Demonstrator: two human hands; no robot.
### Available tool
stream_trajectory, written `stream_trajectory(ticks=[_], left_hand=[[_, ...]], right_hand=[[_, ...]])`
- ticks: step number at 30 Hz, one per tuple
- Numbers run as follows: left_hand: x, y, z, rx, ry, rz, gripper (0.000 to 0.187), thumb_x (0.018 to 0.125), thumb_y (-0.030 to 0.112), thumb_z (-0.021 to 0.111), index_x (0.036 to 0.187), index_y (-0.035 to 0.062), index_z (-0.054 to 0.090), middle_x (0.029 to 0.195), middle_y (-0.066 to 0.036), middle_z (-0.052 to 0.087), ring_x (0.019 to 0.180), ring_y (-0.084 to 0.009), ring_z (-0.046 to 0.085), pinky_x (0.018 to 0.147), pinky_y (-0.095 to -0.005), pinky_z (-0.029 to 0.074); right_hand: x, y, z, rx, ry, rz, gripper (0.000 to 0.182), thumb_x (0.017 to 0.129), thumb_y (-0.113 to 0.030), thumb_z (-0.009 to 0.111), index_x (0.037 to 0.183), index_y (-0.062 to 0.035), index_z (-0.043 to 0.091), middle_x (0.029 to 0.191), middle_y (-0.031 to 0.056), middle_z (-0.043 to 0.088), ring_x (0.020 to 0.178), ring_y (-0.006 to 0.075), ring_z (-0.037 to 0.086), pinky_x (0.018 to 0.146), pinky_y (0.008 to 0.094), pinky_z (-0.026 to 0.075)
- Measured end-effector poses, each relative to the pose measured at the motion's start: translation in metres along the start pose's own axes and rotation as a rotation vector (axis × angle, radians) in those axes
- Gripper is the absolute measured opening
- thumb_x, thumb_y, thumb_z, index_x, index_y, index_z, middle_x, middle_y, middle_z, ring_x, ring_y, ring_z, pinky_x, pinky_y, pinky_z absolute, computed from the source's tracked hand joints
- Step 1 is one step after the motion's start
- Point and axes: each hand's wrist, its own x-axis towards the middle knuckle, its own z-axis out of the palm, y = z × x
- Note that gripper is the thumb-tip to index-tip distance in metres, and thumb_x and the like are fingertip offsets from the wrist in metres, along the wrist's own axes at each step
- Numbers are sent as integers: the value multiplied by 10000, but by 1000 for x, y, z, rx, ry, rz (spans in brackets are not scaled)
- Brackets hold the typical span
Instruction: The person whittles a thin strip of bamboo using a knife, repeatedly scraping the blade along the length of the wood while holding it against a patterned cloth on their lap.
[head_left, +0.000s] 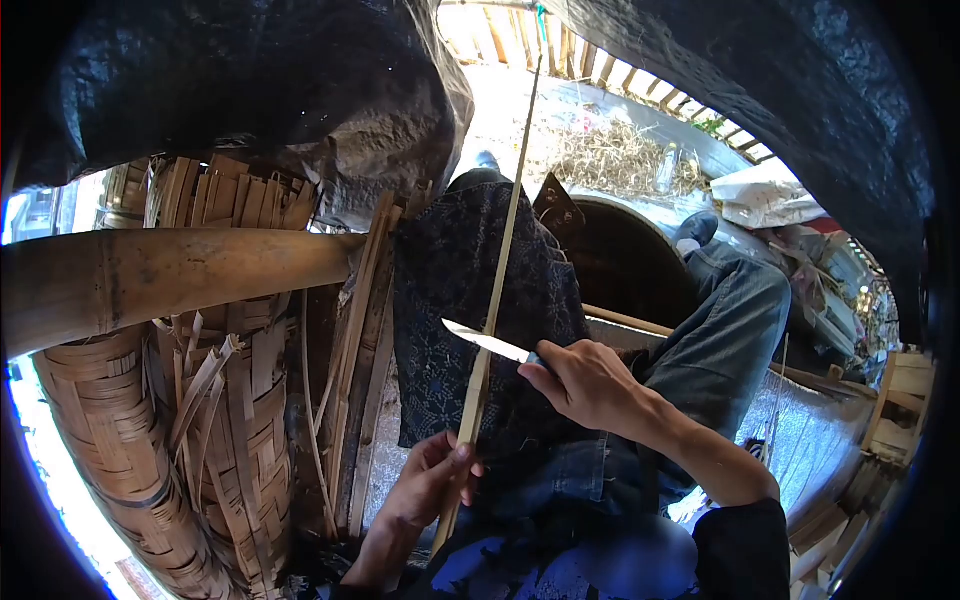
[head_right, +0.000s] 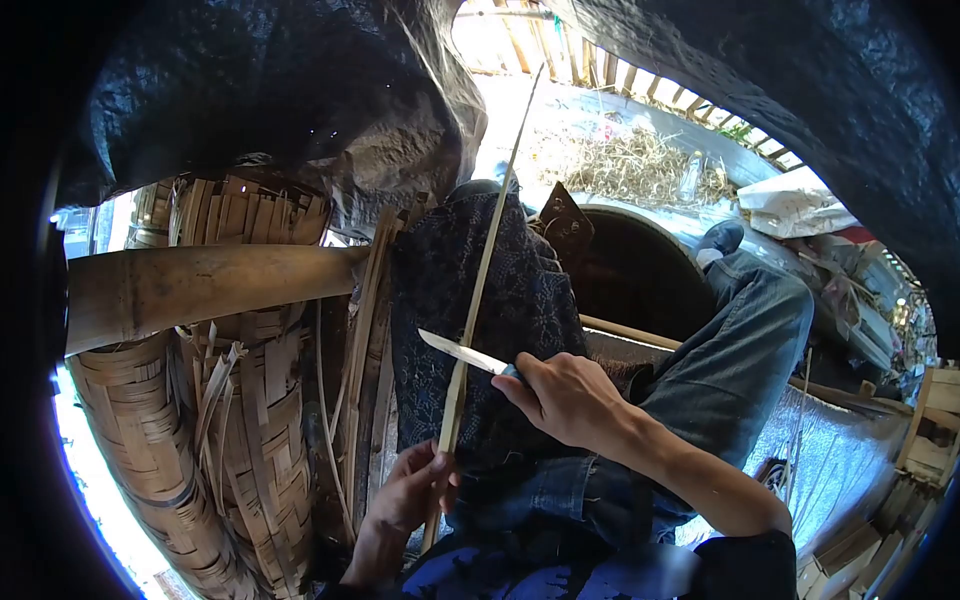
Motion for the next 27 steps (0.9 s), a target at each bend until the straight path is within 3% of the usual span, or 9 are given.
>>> stream_trajectory(ticks=[2,7,10,13,16,21,27], left_hand=[[3,1,3,111,65,102,263,944,287,484,936,26,517,616,-76,561,414,-120,493,359,-209,356],[18,2,12,103,79,41,276,943,277,488,986,9,535,592,-64,563,384,-98,466,355,-203,350],[21,-2,14,109,91,65,277,941,278,495,980,8,543,591,-53,562,379,-84,451,353,-198,339],[23,-4,13,117,104,84,278,937,279,504,967,7,552,600,-47,565,384,-76,446,355,-194,334],[24,-6,13,100,95,87,273,935,271,507,965,5,563,607,-42,566,391,-71,443,362,-192,333],[21,-6,17,139,133,91,256,939,243,501,973,1,578,607,-30,560,404,-62,439,376,-192,337],[23,-6,12,151,143,90,257,937,242,504,977,-1,579,604,-29,558,407,-61,439,377,-189,338]], right_hand=[[1,5,5,18,20,2,436,940,-378,455,680,-28,468,441,116,460,349,254,480,370,378,372],[3,13,9,19,17,-15,385,942,-314,467,691,-22,456,445,131,433,367,292,477,375,385,345],[3,17,10,7,109,35,455,942,-387,445,663,-29,467,436,123,453,347,289,474,371,392,373],[5,24,5,42,-21,117,460,942,-387,443,653,-31,472,436,126,460,352,293,483,373,394,379],[5,30,10,44,21,11,469,945,-380,440,637,-30,479,427,125,459,353,294,485,369,391,386],[19,24,3,-150,59,114,466,942,-366,454,631,-21,487,430,131,478,363,300,505,369,402,396],[31,36,-9,-2,-19,92,459,958,-334,427,626,-24,489,439,152,470,377,316,505,387,397,397]])
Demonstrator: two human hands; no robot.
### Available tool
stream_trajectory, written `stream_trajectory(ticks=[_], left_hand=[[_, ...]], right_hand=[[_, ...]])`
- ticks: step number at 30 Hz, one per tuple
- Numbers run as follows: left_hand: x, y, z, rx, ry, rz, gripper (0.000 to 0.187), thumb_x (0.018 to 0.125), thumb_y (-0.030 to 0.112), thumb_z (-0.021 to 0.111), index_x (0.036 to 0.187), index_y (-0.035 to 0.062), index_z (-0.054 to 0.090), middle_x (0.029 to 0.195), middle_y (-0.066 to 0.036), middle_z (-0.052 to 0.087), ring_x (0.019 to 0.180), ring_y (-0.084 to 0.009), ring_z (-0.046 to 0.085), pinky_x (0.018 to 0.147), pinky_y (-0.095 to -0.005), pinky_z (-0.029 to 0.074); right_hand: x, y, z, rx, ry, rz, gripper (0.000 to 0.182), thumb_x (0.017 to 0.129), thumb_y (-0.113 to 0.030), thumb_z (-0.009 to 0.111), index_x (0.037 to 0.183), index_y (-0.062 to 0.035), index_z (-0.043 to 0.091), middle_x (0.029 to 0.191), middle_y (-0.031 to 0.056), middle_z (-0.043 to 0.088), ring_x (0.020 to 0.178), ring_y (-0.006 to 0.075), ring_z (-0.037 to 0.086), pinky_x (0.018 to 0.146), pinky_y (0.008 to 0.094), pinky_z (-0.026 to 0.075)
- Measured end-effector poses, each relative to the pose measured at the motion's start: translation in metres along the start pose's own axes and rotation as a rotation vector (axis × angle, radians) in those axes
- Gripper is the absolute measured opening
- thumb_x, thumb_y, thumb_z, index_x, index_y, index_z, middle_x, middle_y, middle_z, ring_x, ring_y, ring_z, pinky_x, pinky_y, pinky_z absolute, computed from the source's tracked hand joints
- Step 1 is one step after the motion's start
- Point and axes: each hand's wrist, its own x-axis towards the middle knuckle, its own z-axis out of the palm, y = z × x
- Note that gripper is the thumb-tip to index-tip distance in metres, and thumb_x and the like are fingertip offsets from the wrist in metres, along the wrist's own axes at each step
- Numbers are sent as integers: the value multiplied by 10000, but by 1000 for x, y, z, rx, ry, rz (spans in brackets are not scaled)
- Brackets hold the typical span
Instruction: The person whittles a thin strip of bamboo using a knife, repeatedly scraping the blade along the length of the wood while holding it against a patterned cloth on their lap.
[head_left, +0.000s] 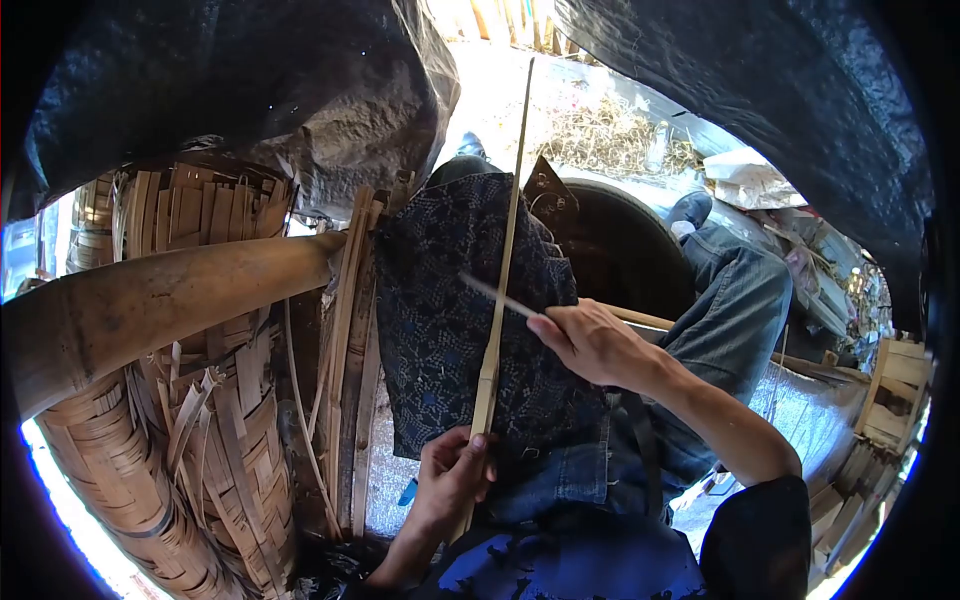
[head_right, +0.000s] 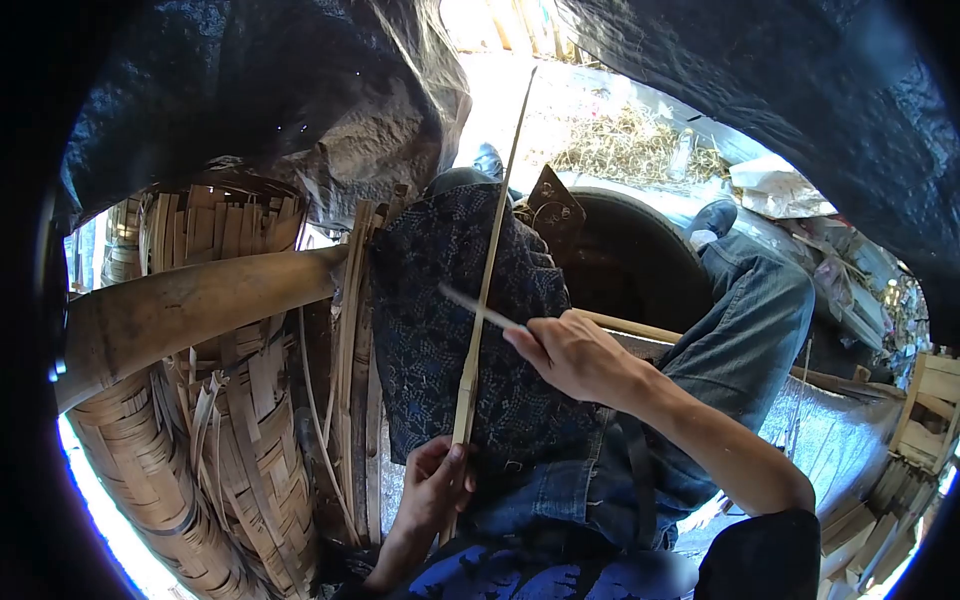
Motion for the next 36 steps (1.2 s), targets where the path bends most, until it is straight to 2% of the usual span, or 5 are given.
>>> stream_trajectory(ticks=[2,24,30,32,36], left_hand=[[1,3,-4,-105,-52,-60,264,934,250,510,976,-1,580,600,-34,559,407,-63,442,372,-187,336],[1,9,2,-23,-5,-50,228,928,204,526,978,-14,570,586,-22,550,426,-57,447,395,-191,345],[-4,21,10,362,111,39,237,938,215,501,820,14,545,533,-1,479,434,-72,437,403,-225,332],[-4,22,7,876,163,132,353,967,278,409,827,-14,549,491,-81,465,427,-172,482,428,-321,340],[-1,26,8,774,130,198,411,984,273,321,798,-26,534,470,-117,413,424,-241,465,454,-374,339]], right_hand=[[-11,-7,1,123,-165,13,472,959,-358,418,634,-22,489,434,142,452,363,303,482,381,389,386],[23,16,13,-86,181,8,458,952,-314,456,620,1,477,432,171,454,355,322,474,363,418,364],[13,4,10,6,184,-4,465,956,-322,442,618,-3,457,404,156,409,318,310,439,341,401,329],[0,-10,5,-25,138,-77,443,958,-319,435,645,-5,452,411,148,410,329,304,446,350,402,332],[-22,-19,10,-21,29,-27,438,952,-365,428,692,-13,460,429,126,442,351,294,479,369,400,362]])
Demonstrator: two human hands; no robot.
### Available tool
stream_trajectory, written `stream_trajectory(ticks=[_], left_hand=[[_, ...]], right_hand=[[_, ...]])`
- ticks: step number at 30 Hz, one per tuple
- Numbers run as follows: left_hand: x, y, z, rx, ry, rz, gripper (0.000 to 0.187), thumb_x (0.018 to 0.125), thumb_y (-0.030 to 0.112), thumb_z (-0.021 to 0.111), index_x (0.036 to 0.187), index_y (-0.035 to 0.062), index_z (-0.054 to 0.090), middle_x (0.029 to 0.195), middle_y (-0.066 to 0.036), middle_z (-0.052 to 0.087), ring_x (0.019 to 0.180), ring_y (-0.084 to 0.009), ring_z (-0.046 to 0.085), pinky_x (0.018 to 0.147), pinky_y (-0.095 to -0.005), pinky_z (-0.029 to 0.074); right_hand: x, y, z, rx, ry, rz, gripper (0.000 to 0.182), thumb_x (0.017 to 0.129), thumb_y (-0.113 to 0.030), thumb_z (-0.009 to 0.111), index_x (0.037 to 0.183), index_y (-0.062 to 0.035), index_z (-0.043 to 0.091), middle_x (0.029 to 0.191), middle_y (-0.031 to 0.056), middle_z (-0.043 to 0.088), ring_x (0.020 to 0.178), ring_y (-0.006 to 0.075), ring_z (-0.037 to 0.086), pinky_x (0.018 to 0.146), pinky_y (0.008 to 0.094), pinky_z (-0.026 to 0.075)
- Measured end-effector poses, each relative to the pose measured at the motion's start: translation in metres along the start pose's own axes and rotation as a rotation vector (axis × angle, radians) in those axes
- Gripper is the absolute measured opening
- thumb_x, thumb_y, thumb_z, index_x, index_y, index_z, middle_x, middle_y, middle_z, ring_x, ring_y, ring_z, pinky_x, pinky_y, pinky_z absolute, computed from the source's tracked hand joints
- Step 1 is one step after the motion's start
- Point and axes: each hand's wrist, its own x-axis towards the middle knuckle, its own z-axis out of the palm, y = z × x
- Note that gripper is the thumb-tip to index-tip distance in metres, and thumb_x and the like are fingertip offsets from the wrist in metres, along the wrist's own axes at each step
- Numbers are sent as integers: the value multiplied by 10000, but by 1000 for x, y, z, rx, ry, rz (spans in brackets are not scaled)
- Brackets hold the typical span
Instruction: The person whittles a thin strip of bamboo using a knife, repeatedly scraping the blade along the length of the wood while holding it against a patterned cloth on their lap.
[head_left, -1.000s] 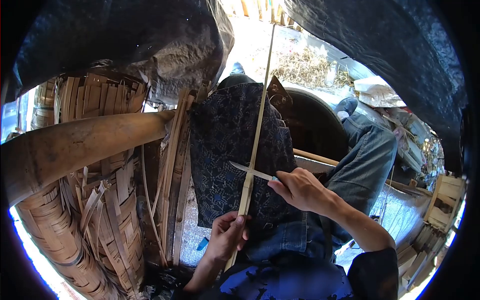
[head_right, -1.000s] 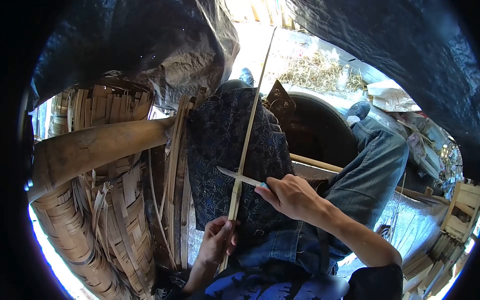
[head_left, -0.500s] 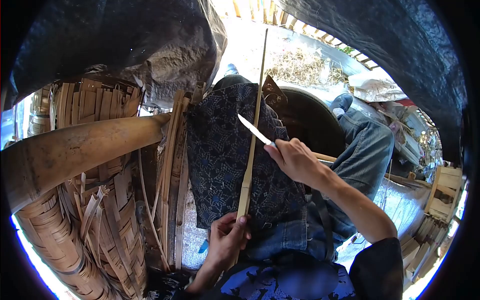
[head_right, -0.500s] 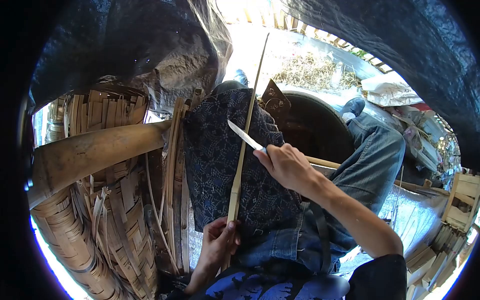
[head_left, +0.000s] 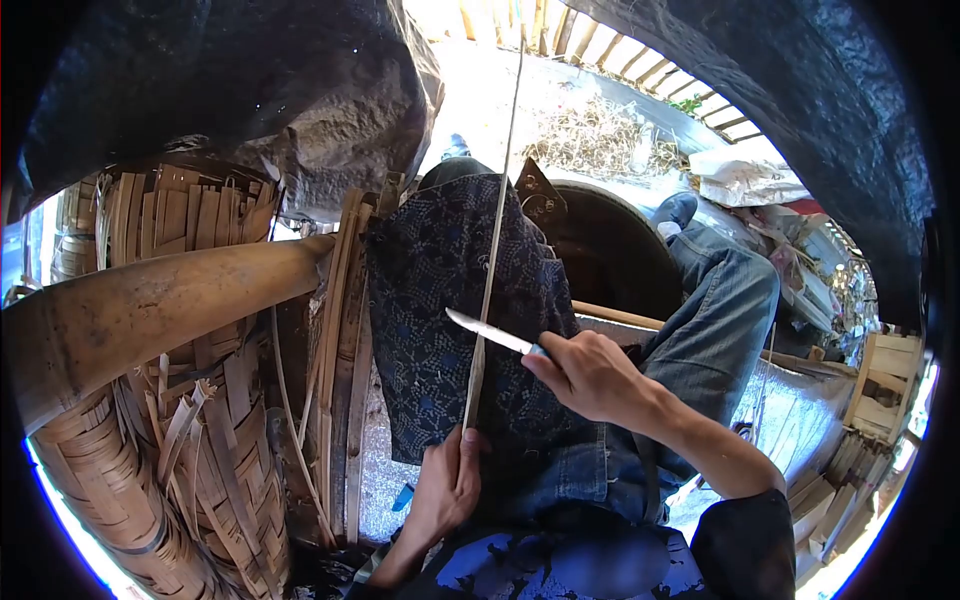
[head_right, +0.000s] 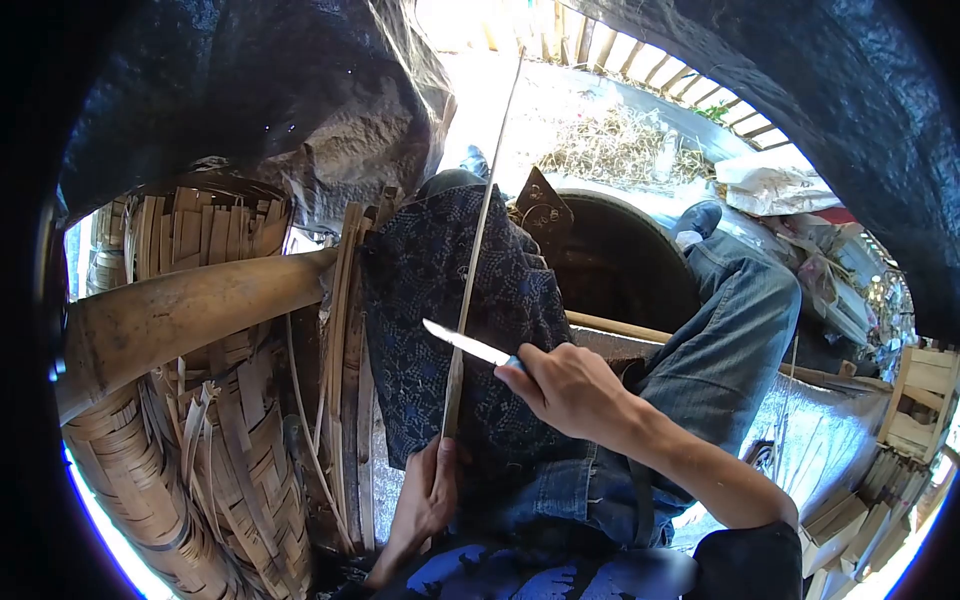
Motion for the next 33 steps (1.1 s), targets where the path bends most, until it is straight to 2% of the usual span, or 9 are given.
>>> stream_trajectory(ticks=[6,10,14,17,22,24,26,28,33], left_hand=[[1,-13,2,-121,-91,-78,423,993,255,287,781,-20,527,464,-88,406,416,-181,426,449,-337,340],[3,-15,-4,-317,-180,-124,456,997,328,249,802,-1,498,461,-37,416,390,-114,402,406,-279,330],[5,-22,-8,-544,-279,-139,496,990,406,217,813,17,469,452,-16,416,357,-98,392,361,-241,311],[8,-28,-9,-601,-320,-139,518,988,420,196,805,18,466,438,-15,404,348,-103,390,357,-238,307],[8,-28,-7,-547,-294,-117,497,992,392,219,798,14,474,434,-14,403,346,-102,407,356,-244,320],[4,-25,-4,-475,-256,-112,488,994,383,229,794,13,478,433,-13,405,350,-100,415,357,-246,324],[3,-21,-2,-405,-202,-92,506,986,411,237,771,22,477,438,-10,395,345,-106,389,341,-249,297],[2,-24,0,-425,-191,-99,497,988,404,240,775,22,476,438,-7,392,345,-102,385,340,-248,295],[5,-33,-3,-559,-231,-96,479,992,388,238,784,23,467,438,-3,383,338,-100,368,336,-247,290]], right_hand=[[22,3,-3,-171,58,111,462,944,-351,459,627,-16,469,429,117,479,343,297,495,368,398,401],[50,19,-4,-146,111,89,471,945,-348,460,616,-11,476,418,125,472,341,281,502,355,400,391],[45,8,-12,-62,5,73,461,945,-345,461,621,-17,473,409,112,448,312,261,456,346,396,377],[24,1,-6,-120,-80,-24,455,930,-374,477,643,-21,496,412,110,464,332,265,495,354,385,395],[24,3,-6,-212,-119,-8,470,932,-381,473,639,-15,499,414,109,470,341,275,503,365,382,414],[39,6,-12,-169,-44,130,488,946,-370,450,620,-10,501,413,115,463,342,287,499,364,386,405],[51,9,-20,-135,-42,82,523,962,-376,406,608,-5,508,429,133,467,348,274,498,363,383,399],[62,2,-27,137,-160,180,558,967,-401,375,599,-4,511,443,146,462,353,254,488,370,379,398],[45,-20,-26,100,-382,218,557,967,-434,336,657,-16,536,451,102,496,345,219,466,379,377,399]])
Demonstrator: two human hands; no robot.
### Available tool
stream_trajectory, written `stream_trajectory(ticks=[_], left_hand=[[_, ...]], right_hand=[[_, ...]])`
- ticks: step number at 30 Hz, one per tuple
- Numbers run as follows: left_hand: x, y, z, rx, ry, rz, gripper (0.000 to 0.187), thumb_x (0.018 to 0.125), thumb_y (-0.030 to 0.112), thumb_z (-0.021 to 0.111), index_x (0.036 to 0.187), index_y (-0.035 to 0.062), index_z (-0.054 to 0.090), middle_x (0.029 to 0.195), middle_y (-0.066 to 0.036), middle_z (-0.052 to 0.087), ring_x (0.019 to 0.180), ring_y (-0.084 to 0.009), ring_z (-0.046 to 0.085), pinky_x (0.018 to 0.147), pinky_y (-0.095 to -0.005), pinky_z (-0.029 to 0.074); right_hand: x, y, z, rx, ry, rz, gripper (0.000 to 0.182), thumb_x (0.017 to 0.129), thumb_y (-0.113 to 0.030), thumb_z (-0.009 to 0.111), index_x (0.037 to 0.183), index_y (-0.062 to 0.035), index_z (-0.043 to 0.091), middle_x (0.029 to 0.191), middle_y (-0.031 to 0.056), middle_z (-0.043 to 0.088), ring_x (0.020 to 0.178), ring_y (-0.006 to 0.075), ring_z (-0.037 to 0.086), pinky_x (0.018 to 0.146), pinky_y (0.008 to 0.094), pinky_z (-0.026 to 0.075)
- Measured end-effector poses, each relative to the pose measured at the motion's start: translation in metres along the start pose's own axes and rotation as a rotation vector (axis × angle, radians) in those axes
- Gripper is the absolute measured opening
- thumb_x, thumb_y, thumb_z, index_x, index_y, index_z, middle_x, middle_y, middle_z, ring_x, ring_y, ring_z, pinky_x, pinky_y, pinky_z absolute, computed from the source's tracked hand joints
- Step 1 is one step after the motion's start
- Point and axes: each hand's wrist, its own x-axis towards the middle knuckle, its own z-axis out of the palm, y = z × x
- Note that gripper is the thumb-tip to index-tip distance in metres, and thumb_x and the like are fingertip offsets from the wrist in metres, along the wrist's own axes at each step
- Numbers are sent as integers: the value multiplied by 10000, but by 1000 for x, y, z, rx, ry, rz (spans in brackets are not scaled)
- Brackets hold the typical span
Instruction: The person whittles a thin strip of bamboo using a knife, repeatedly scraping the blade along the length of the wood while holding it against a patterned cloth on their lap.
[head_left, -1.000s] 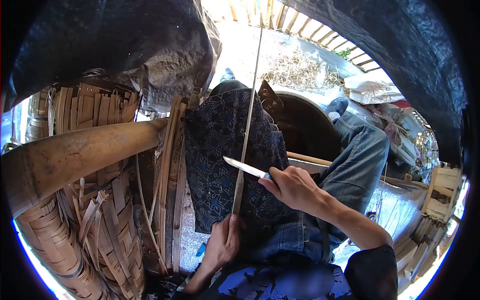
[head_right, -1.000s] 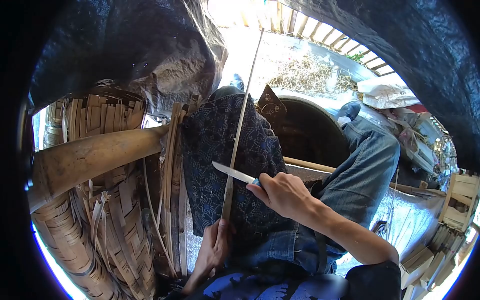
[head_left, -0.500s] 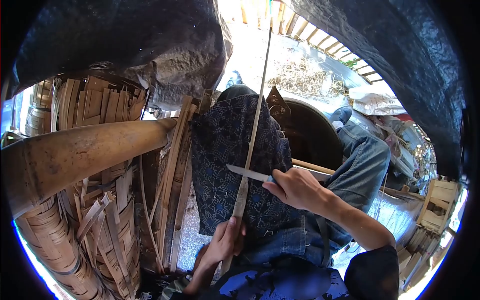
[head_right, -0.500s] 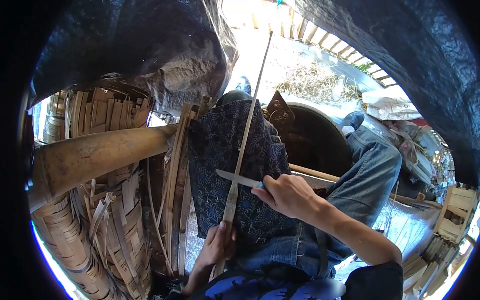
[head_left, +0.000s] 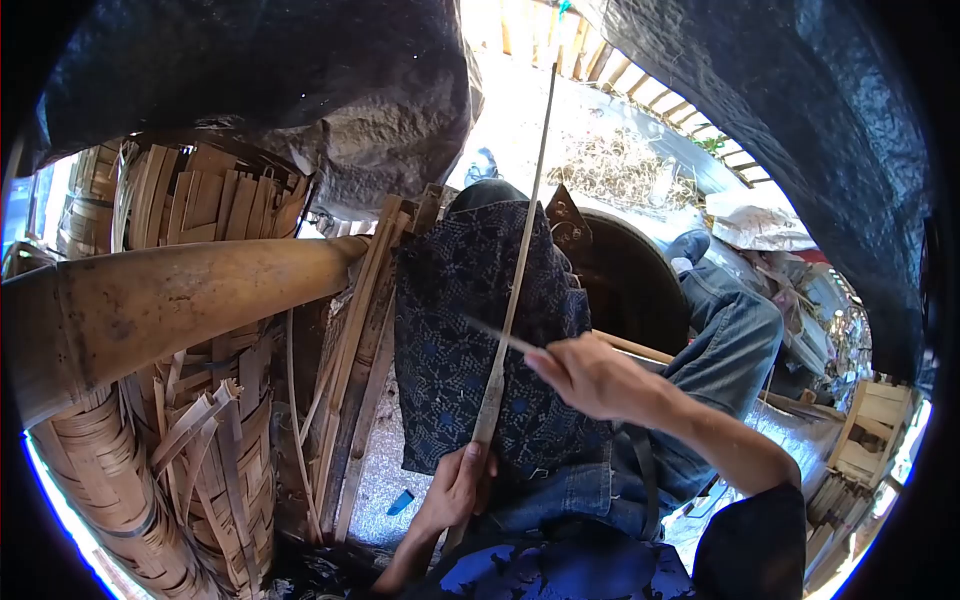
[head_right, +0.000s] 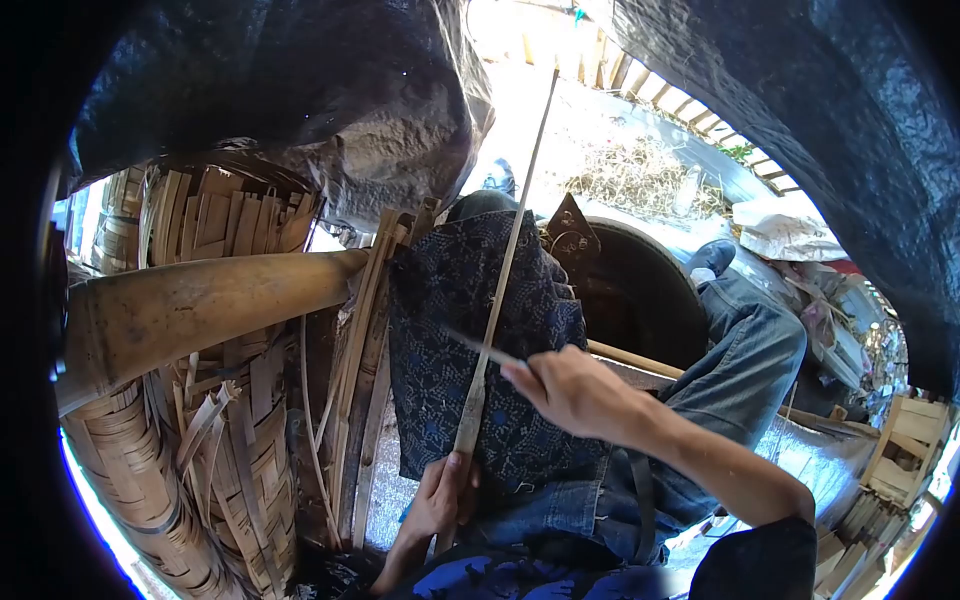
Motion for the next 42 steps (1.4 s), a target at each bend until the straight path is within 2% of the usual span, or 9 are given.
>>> stream_trajectory(ticks=[3,10,13,19,21,25,29,34,42], left_hand=[[1,0,-3,-96,-32,1,470,994,378,234,785,22,460,438,-7,388,332,-102,357,335,-248,288],[0,-3,-4,-33,-58,22,460,996,362,229,803,15,460,441,-5,398,344,-89,389,349,-230,306],[0,-7,-8,-70,-70,20,461,997,360,223,803,15,459,443,-10,405,345,-92,394,351,-229,310],[2,-4,-10,-141,-93,-21,469,1000,357,205,797,17,457,448,-18,417,344,-98,400,355,-232,319],[2,-7,-10,-144,-97,-19,470,1000,356,201,795,18,455,448,-19,418,343,-99,399,355,-233,319],[3,-8,-11,-107,-115,15,478,998,362,207,788,16,461,448,-16,413,345,-94,397,355,-231,316],[3,-7,-10,-70,-107,18,479,997,360,214,781,14,466,446,-6,400,348,-88,394,356,-230,310],[1,-4,-9,-127,-65,-24,463,998,350,227,776,19,463,445,4,389,351,-82,393,357,-227,305],[3,-7,-3,9,-67,62,471,997,358,224,770,18,458,449,7,390,353,-78,391,358,-223,305]], right_hand=[[-13,17,27,-211,170,-214,516,951,-418,405,616,-35,491,427,94,480,332,211,474,358,370,389],[5,7,8,-191,277,-39,476,946,-373,449,622,-26,489,398,112,447,307,250,475,322,368,369],[11,13,5,-240,312,-109,476,947,-369,448,627,-19,490,396,112,448,312,262,484,327,371,374],[-9,11,20,-219,229,-186,492,947,-401,428,634,-25,488,421,119,458,330,262,477,355,390,380],[-13,10,19,-200,167,-89,489,945,-400,430,632,-28,480,419,109,449,327,264,462,356,389,369],[-2,13,18,-218,343,-132,470,940,-368,463,621,-24,465,406,117,437,320,282,454,349,394,355],[17,12,9,-179,396,-93,457,936,-344,481,628,-6,481,413,154,449,340,317,480,359,409,364],[-4,10,16,-156,151,-130,487,944,-396,428,640,-22,504,466,157,502,394,319,519,387,411,401],[13,23,5,-204,416,-157,459,939,-346,473,603,-33,480,415,135,452,316,279,460,339,366,361]])
